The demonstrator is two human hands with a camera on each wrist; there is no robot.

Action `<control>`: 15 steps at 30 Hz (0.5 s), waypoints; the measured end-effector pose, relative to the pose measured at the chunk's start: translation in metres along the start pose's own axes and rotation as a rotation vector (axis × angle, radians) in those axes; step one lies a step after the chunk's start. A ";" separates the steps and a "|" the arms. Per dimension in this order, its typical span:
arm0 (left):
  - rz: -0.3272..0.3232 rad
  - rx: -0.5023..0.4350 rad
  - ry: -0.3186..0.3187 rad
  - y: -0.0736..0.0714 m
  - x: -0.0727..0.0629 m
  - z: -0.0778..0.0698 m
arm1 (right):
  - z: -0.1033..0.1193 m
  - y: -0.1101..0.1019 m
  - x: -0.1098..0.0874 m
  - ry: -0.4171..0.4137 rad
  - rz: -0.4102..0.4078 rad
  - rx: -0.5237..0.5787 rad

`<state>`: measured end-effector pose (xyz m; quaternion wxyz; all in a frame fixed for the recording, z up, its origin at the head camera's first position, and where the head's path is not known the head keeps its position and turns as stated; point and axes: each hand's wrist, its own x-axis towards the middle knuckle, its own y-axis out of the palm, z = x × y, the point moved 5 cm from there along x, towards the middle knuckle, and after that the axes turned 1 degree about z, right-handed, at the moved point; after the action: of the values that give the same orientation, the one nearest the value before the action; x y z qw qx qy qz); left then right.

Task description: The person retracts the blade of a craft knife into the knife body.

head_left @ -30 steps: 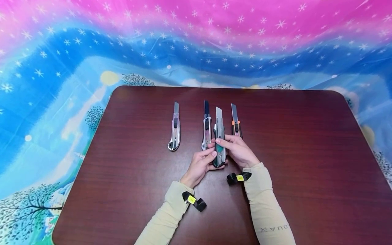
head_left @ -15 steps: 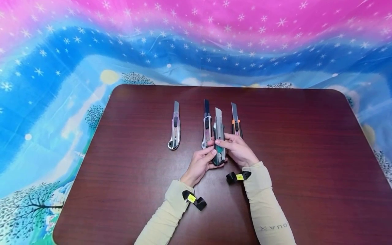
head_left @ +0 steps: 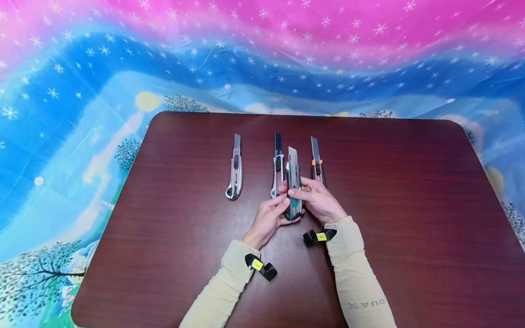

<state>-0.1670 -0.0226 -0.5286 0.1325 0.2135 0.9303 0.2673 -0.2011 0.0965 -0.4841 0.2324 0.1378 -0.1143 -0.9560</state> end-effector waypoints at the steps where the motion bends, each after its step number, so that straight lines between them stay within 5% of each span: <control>1: -0.004 0.002 0.001 0.000 0.000 0.000 | 0.000 0.000 0.000 0.000 0.003 0.000; 15: -0.025 -0.003 0.007 -0.001 0.000 -0.001 | -0.001 0.001 0.001 0.004 0.028 0.014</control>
<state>-0.1676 -0.0240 -0.5286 0.1326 0.2005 0.9330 0.2677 -0.2010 0.0952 -0.4851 0.2450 0.1395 -0.1227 -0.9516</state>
